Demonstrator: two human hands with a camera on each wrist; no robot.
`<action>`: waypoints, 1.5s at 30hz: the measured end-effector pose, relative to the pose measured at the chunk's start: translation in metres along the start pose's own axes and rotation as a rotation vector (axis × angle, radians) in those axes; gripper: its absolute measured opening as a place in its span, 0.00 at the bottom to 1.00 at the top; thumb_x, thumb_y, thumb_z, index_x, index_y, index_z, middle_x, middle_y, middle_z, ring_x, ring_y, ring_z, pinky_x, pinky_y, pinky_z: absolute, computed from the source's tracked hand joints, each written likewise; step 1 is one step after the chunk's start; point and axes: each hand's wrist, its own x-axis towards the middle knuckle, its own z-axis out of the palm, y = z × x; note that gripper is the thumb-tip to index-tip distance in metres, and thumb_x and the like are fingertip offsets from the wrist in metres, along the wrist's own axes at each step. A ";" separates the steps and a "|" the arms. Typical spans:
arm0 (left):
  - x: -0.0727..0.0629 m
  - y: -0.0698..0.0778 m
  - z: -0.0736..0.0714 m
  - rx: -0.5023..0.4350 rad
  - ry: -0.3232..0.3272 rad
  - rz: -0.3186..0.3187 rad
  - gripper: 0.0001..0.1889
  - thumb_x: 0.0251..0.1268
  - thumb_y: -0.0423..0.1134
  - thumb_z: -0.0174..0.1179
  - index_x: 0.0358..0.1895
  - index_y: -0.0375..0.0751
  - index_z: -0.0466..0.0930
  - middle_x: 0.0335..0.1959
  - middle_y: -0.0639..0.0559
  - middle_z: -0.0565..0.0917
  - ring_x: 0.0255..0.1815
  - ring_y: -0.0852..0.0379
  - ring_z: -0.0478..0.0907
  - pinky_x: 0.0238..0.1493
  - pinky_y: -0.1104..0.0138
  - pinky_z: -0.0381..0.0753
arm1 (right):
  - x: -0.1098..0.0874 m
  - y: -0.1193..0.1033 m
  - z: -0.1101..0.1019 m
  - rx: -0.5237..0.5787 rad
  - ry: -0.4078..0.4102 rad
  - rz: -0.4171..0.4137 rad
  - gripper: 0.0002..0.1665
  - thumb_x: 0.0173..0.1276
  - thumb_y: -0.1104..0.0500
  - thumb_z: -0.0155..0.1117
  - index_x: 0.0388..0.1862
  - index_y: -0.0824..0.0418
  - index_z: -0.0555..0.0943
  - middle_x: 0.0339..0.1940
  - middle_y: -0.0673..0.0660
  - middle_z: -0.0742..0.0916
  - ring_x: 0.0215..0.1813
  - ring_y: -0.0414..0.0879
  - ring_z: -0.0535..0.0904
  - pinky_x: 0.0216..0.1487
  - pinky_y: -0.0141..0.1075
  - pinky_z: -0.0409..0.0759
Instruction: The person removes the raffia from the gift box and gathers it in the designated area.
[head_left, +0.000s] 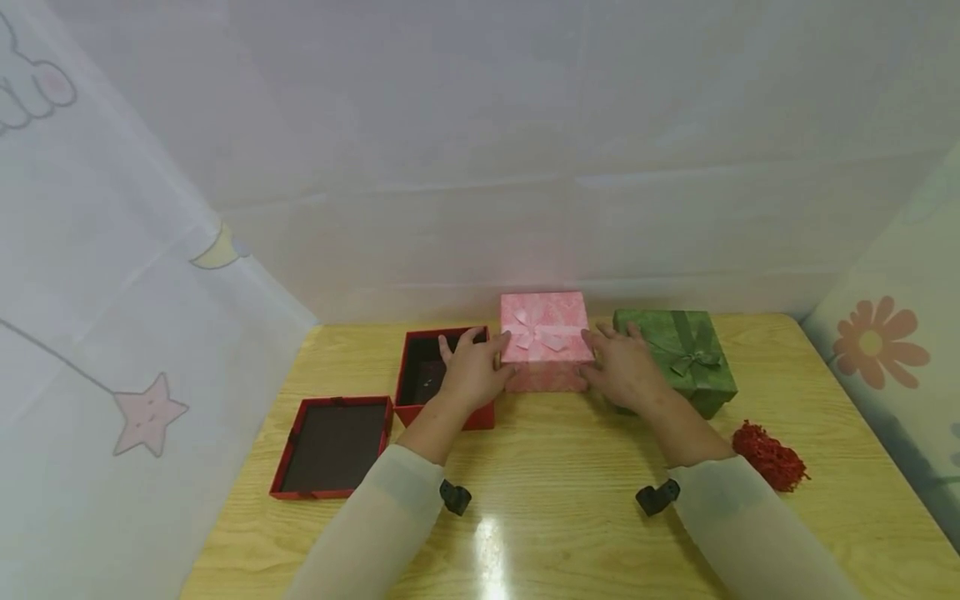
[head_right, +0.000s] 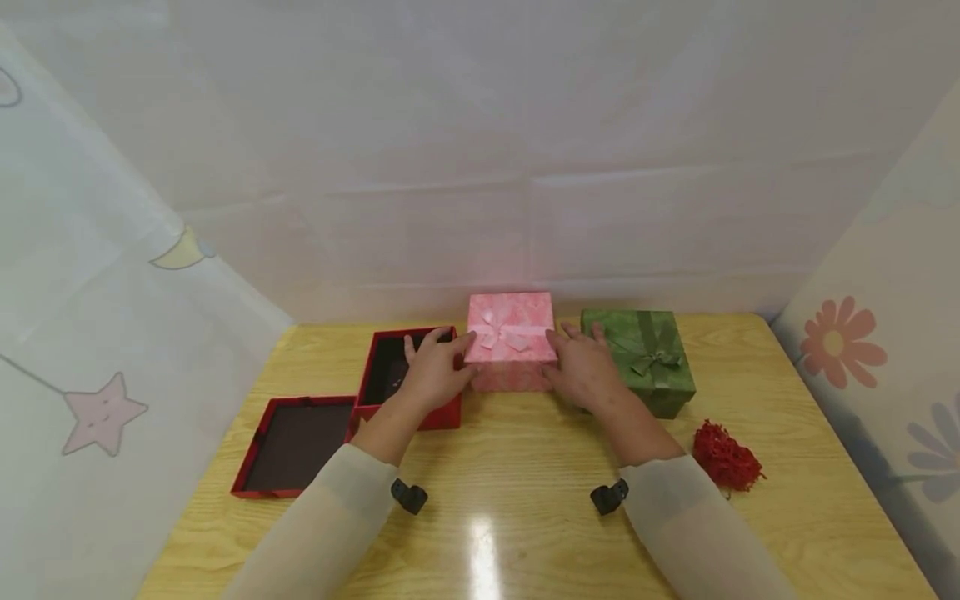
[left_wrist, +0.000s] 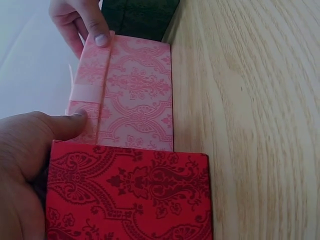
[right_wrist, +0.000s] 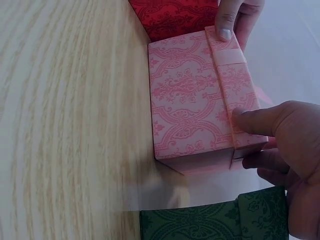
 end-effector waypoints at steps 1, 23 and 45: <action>0.000 0.000 -0.001 -0.004 0.003 0.002 0.32 0.71 0.58 0.65 0.76 0.58 0.73 0.38 0.58 0.91 0.82 0.46 0.55 0.74 0.27 0.32 | 0.000 0.000 -0.001 0.002 0.007 -0.004 0.41 0.69 0.50 0.73 0.73 0.70 0.74 0.63 0.69 0.84 0.77 0.63 0.68 0.78 0.67 0.48; -0.027 0.003 -0.026 -0.364 0.234 0.102 0.36 0.67 0.53 0.72 0.77 0.53 0.72 0.74 0.41 0.73 0.76 0.36 0.66 0.74 0.40 0.64 | -0.029 -0.020 -0.022 0.304 0.250 -0.025 0.43 0.68 0.54 0.76 0.78 0.60 0.68 0.63 0.66 0.85 0.57 0.63 0.86 0.82 0.56 0.47; -0.058 0.012 -0.040 -0.834 0.320 0.012 0.33 0.59 0.61 0.74 0.66 0.58 0.76 0.67 0.60 0.81 0.72 0.63 0.72 0.77 0.46 0.63 | -0.053 -0.036 -0.026 0.511 0.545 -0.036 0.25 0.61 0.60 0.82 0.53 0.63 0.81 0.64 0.61 0.85 0.58 0.64 0.85 0.22 0.26 0.70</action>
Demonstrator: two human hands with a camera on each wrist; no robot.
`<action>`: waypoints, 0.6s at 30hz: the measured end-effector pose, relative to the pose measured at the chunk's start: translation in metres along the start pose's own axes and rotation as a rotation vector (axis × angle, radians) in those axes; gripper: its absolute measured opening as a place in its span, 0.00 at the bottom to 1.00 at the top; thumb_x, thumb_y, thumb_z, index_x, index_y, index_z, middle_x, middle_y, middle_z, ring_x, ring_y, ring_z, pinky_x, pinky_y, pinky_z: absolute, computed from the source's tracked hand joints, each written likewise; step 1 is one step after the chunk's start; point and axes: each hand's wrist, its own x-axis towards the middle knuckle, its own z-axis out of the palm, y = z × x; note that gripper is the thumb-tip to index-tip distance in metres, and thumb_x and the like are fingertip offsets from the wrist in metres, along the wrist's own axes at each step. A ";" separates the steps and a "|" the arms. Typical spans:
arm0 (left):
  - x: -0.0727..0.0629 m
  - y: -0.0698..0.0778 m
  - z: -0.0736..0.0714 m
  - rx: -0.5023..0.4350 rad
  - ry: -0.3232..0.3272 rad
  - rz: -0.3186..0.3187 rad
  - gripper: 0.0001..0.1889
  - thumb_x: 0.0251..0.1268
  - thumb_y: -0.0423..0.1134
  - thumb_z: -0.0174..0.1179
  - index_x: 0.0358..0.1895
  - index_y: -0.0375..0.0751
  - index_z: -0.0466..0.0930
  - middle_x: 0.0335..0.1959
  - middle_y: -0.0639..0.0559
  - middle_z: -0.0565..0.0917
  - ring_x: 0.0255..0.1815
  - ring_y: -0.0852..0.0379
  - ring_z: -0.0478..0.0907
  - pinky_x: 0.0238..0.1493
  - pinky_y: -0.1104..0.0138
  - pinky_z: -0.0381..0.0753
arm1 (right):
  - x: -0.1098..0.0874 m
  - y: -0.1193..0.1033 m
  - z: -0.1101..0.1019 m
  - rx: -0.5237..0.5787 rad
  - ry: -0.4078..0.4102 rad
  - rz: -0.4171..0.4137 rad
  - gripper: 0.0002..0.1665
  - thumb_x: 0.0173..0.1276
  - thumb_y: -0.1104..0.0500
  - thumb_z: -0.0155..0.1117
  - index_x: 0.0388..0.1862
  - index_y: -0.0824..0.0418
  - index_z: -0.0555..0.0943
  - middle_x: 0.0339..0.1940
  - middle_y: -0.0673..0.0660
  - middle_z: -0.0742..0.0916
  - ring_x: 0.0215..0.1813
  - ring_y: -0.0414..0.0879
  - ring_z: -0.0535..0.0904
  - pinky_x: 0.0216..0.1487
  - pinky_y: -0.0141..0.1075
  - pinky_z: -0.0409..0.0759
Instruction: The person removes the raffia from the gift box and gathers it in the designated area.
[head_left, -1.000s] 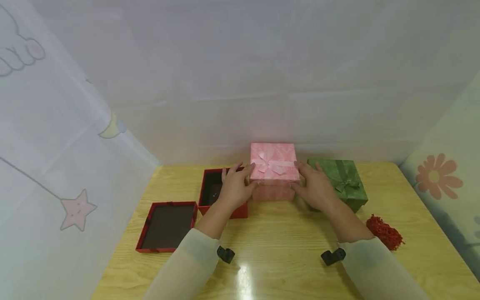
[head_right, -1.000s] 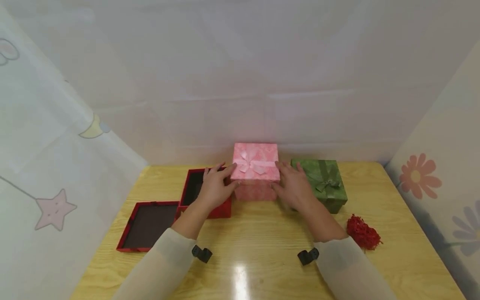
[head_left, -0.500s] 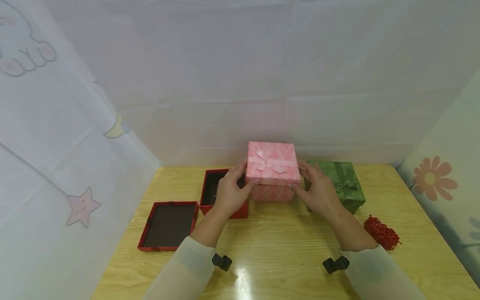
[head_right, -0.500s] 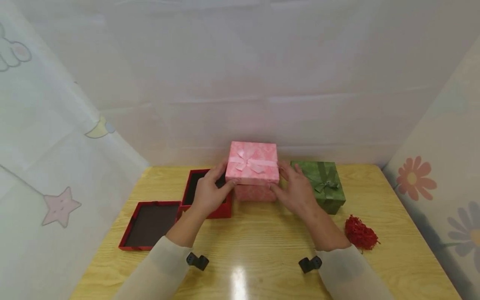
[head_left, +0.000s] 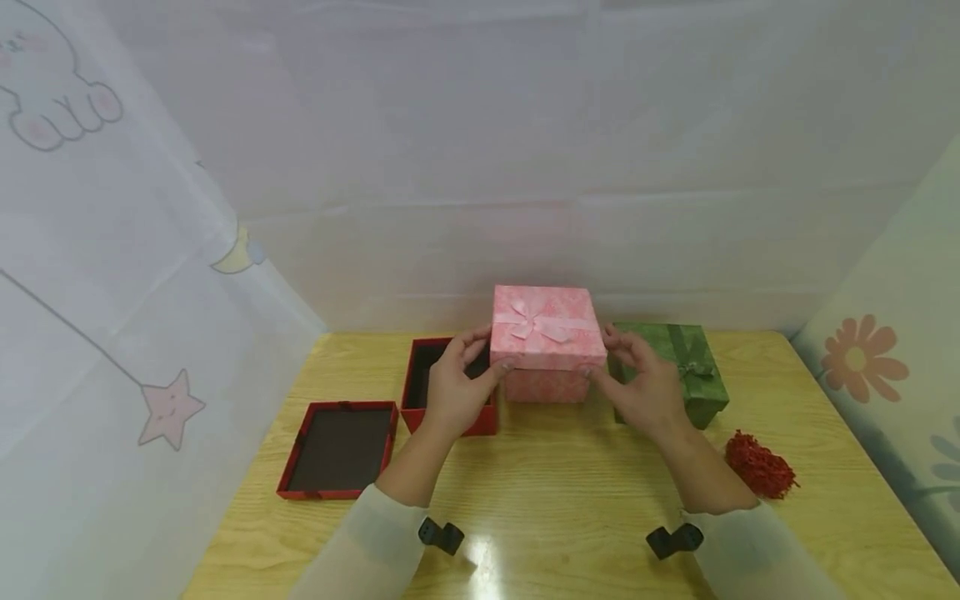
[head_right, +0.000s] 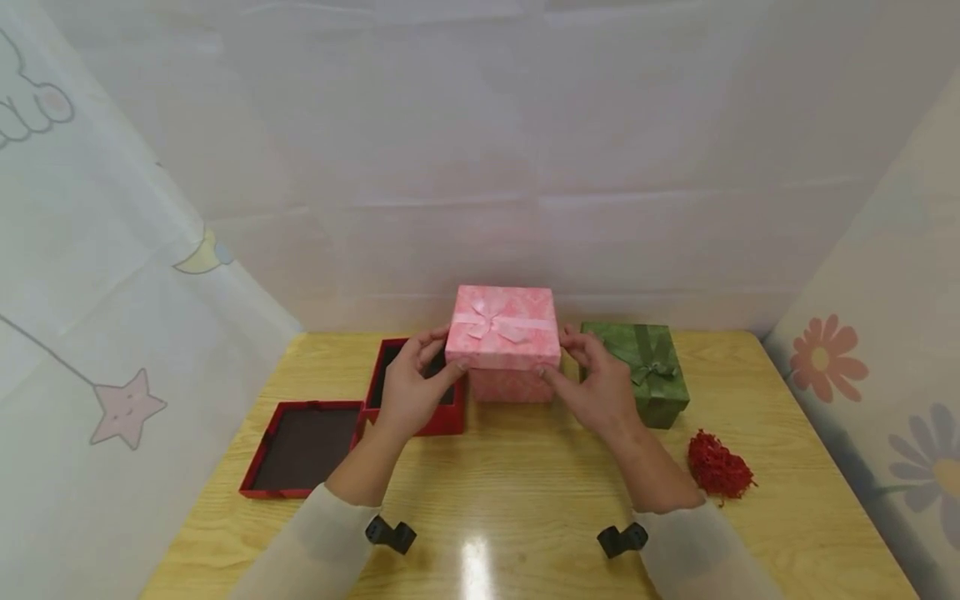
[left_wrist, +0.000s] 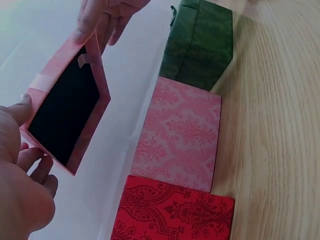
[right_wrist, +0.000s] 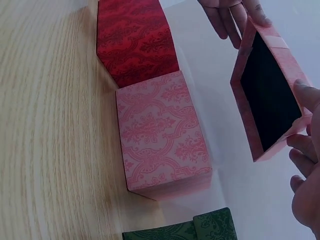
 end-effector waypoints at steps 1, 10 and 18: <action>-0.001 0.000 0.000 -0.024 0.001 0.003 0.32 0.59 0.59 0.74 0.65 0.56 0.77 0.67 0.61 0.81 0.71 0.63 0.73 0.77 0.47 0.62 | -0.001 -0.001 0.000 0.015 0.007 0.006 0.24 0.61 0.61 0.82 0.53 0.63 0.81 0.63 0.61 0.85 0.58 0.64 0.85 0.23 0.22 0.68; -0.010 0.003 -0.005 -0.102 -0.079 0.086 0.35 0.65 0.43 0.74 0.75 0.59 0.73 0.72 0.62 0.76 0.74 0.62 0.70 0.77 0.53 0.64 | -0.008 -0.016 -0.004 0.100 0.050 0.068 0.28 0.64 0.62 0.79 0.63 0.61 0.82 0.63 0.58 0.86 0.61 0.58 0.85 0.64 0.49 0.79; -0.021 0.005 -0.007 -0.118 -0.131 0.121 0.42 0.68 0.32 0.70 0.82 0.52 0.61 0.78 0.59 0.68 0.80 0.59 0.61 0.80 0.51 0.58 | -0.011 -0.025 -0.001 0.191 0.141 0.023 0.35 0.60 0.70 0.79 0.67 0.64 0.80 0.59 0.61 0.88 0.60 0.39 0.84 0.64 0.29 0.76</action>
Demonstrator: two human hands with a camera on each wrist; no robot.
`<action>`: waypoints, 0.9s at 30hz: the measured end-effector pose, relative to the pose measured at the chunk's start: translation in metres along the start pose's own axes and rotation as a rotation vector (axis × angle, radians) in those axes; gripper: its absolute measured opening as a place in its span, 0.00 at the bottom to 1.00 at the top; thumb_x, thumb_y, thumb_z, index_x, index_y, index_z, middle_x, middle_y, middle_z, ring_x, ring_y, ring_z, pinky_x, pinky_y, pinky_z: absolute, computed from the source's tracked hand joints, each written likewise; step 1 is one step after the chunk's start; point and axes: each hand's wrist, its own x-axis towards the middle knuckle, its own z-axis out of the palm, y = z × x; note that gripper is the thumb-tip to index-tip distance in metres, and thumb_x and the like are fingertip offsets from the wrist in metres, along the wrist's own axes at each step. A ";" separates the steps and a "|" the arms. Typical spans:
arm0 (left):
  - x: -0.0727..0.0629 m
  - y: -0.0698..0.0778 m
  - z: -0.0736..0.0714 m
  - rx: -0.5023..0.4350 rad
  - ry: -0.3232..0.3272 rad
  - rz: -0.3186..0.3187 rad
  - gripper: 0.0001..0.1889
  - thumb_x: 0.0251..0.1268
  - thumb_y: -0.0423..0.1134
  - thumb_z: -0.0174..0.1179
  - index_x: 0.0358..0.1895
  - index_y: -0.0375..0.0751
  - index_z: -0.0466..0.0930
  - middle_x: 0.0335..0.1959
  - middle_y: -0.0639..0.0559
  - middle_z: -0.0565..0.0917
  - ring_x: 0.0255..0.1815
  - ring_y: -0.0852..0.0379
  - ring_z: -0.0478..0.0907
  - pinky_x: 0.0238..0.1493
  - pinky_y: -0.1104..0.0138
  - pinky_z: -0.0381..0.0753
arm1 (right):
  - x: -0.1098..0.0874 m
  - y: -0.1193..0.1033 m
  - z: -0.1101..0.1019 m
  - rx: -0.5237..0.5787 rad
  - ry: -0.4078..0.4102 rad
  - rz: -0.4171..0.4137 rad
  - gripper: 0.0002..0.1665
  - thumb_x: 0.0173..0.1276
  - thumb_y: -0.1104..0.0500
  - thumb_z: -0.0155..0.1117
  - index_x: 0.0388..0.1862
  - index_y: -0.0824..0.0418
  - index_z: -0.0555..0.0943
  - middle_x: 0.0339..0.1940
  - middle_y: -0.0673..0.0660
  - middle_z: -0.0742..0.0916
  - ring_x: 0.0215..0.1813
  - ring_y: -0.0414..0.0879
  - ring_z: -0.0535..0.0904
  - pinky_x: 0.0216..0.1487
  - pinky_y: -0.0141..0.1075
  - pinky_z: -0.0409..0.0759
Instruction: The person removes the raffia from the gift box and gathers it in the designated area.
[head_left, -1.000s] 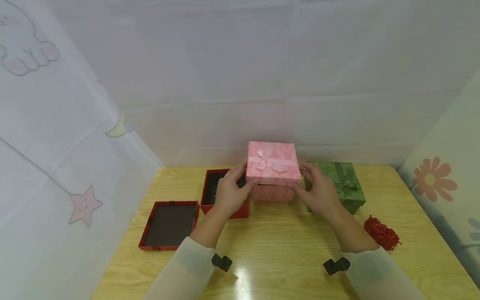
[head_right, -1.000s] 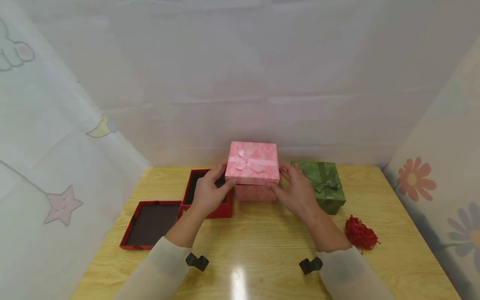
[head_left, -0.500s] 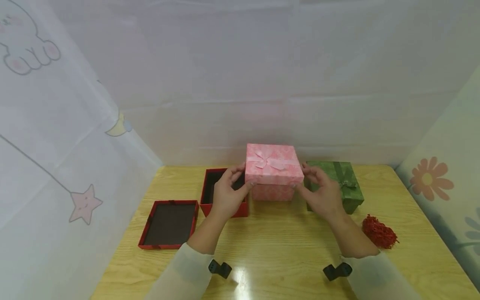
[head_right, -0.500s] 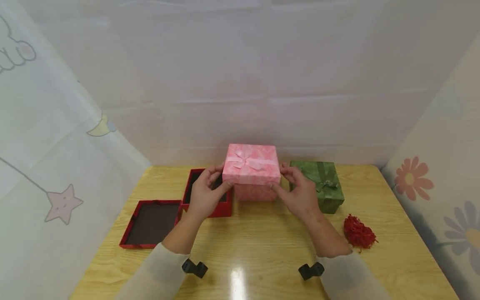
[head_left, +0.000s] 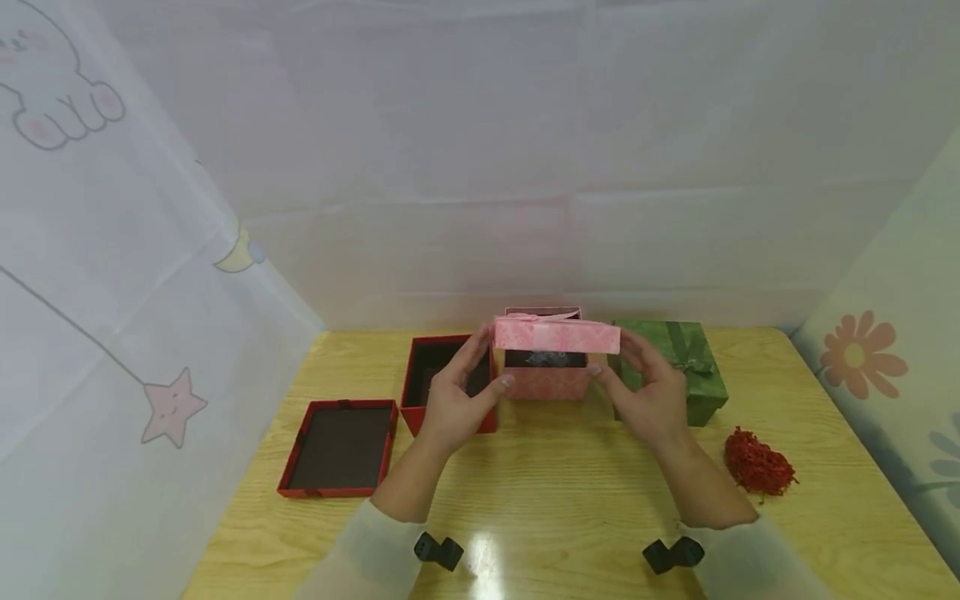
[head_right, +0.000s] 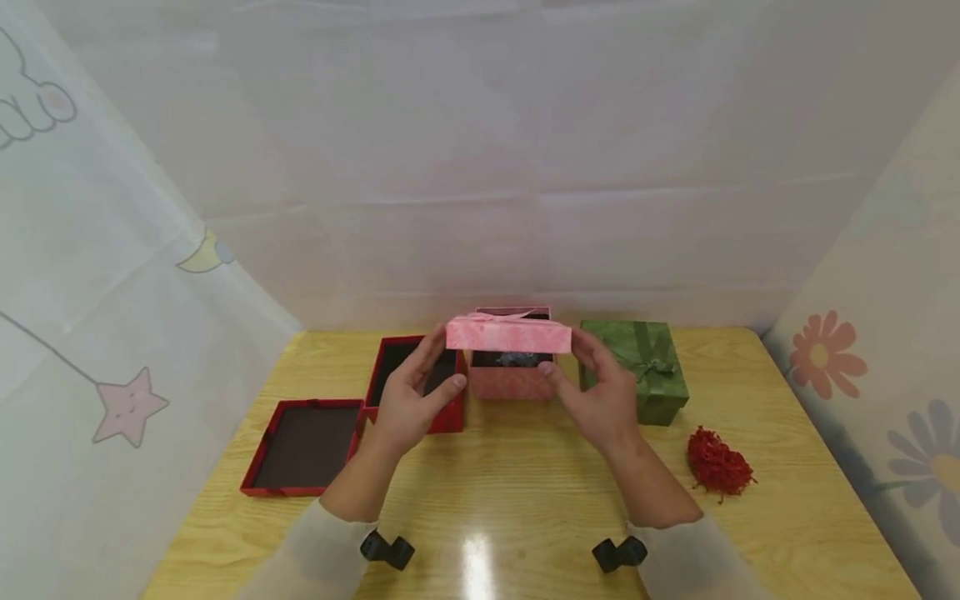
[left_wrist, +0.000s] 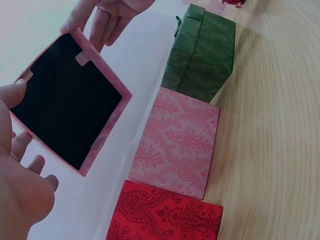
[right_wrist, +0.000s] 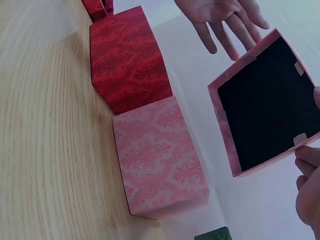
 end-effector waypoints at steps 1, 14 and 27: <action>-0.001 0.000 0.000 -0.005 -0.005 0.012 0.42 0.68 0.31 0.70 0.83 0.49 0.59 0.79 0.58 0.67 0.81 0.58 0.59 0.80 0.50 0.57 | 0.000 0.000 0.001 0.023 0.014 -0.012 0.36 0.59 0.72 0.78 0.67 0.65 0.80 0.59 0.62 0.88 0.60 0.37 0.84 0.64 0.27 0.75; -0.008 -0.004 -0.006 -0.172 -0.021 0.130 0.45 0.69 0.28 0.67 0.84 0.47 0.54 0.82 0.48 0.62 0.84 0.55 0.53 0.81 0.63 0.51 | -0.005 0.000 0.006 0.226 0.060 -0.138 0.41 0.52 0.84 0.72 0.67 0.74 0.75 0.55 0.74 0.86 0.63 0.46 0.84 0.68 0.35 0.76; -0.019 -0.005 -0.021 -0.203 -0.044 0.139 0.45 0.65 0.28 0.71 0.83 0.47 0.58 0.80 0.48 0.66 0.71 0.43 0.70 0.64 0.60 0.80 | -0.015 -0.001 0.013 0.306 -0.077 -0.188 0.43 0.48 0.84 0.74 0.66 0.78 0.73 0.60 0.77 0.83 0.67 0.53 0.81 0.75 0.39 0.68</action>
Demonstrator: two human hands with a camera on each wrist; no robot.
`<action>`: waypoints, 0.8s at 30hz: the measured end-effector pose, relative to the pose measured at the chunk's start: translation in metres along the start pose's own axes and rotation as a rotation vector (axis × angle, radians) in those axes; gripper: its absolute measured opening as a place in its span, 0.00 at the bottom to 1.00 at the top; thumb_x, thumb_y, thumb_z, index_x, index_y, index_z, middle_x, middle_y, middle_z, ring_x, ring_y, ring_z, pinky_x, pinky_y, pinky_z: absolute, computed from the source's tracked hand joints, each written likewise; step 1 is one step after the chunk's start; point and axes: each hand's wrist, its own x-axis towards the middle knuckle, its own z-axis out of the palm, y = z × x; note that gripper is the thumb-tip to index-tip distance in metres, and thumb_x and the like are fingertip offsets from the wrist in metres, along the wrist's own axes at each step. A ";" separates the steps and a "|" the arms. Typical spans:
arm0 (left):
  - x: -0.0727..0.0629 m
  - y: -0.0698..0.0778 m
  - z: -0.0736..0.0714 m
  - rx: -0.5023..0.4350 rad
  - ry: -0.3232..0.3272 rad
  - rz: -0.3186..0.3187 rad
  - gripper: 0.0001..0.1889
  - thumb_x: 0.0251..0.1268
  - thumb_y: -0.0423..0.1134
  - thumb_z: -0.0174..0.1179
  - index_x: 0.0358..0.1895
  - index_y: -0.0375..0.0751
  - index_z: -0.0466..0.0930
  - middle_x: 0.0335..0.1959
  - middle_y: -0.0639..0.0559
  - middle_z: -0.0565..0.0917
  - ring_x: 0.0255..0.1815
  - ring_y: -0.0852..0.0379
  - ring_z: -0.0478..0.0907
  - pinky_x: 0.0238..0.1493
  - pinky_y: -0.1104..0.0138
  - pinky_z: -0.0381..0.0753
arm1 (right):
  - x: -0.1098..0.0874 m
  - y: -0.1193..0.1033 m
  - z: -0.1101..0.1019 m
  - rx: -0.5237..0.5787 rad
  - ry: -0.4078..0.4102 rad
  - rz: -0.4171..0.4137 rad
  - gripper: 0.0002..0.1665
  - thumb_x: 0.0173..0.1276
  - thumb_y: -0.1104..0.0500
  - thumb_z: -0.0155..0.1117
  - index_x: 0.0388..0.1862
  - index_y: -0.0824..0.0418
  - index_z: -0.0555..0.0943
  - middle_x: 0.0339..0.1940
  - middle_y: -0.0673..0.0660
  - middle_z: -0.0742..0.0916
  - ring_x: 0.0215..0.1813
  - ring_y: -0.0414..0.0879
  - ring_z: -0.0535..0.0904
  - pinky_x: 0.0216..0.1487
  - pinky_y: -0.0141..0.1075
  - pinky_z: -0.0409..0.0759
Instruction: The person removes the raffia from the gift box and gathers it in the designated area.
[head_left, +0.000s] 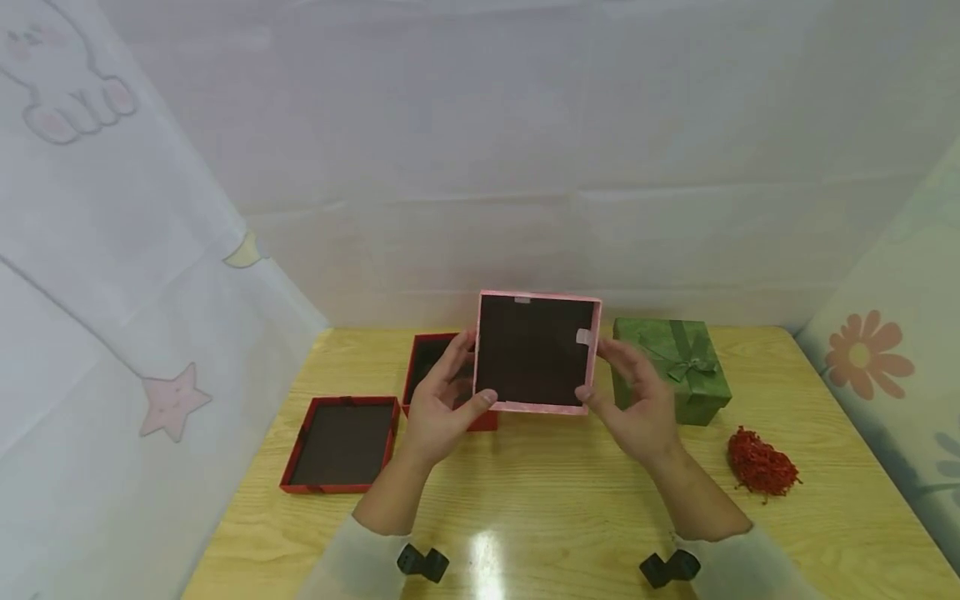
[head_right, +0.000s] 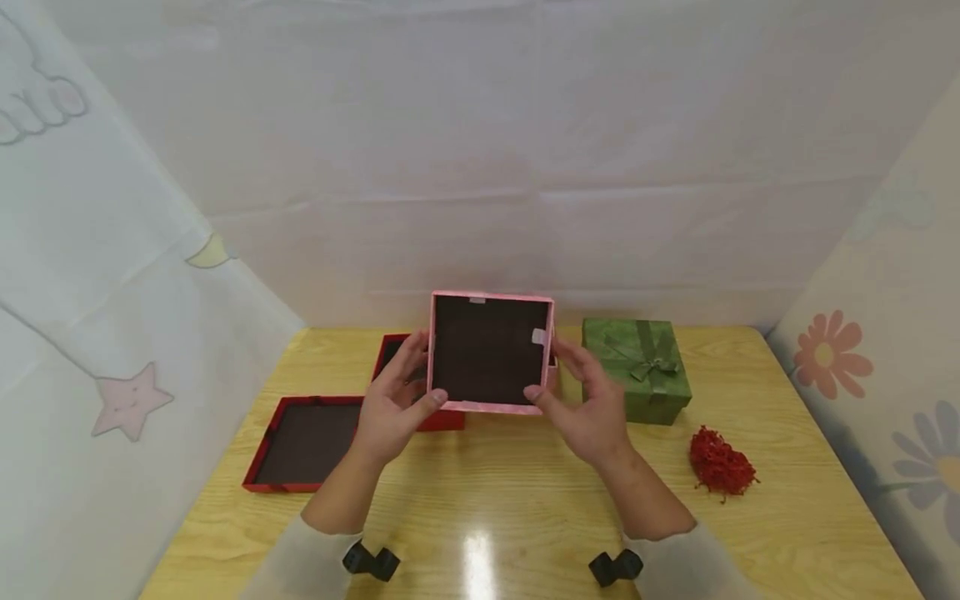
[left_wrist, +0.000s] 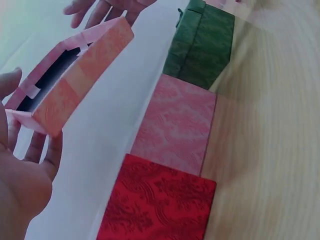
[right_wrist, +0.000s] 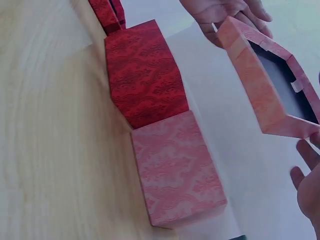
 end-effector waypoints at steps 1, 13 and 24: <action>-0.002 0.000 -0.002 -0.005 -0.006 -0.010 0.46 0.65 0.27 0.71 0.83 0.45 0.57 0.80 0.49 0.66 0.70 0.43 0.70 0.62 0.61 0.81 | -0.001 -0.003 0.001 0.011 -0.025 0.009 0.43 0.48 0.84 0.74 0.66 0.79 0.73 0.61 0.78 0.81 0.68 0.56 0.80 0.75 0.39 0.69; -0.019 -0.001 -0.022 -0.085 -0.087 -0.092 0.58 0.54 0.31 0.80 0.85 0.52 0.52 0.84 0.50 0.57 0.73 0.44 0.64 0.64 0.64 0.79 | -0.013 -0.014 0.006 -0.042 -0.251 0.143 0.63 0.43 0.81 0.82 0.79 0.75 0.62 0.77 0.72 0.70 0.66 0.69 0.76 0.69 0.34 0.74; -0.039 0.000 -0.032 -0.034 -0.075 -0.196 0.54 0.52 0.23 0.78 0.83 0.52 0.60 0.78 0.47 0.67 0.66 0.40 0.76 0.58 0.60 0.84 | -0.022 -0.025 0.016 -0.128 -0.333 0.189 0.62 0.49 0.74 0.84 0.80 0.74 0.60 0.70 0.74 0.77 0.65 0.69 0.79 0.70 0.37 0.74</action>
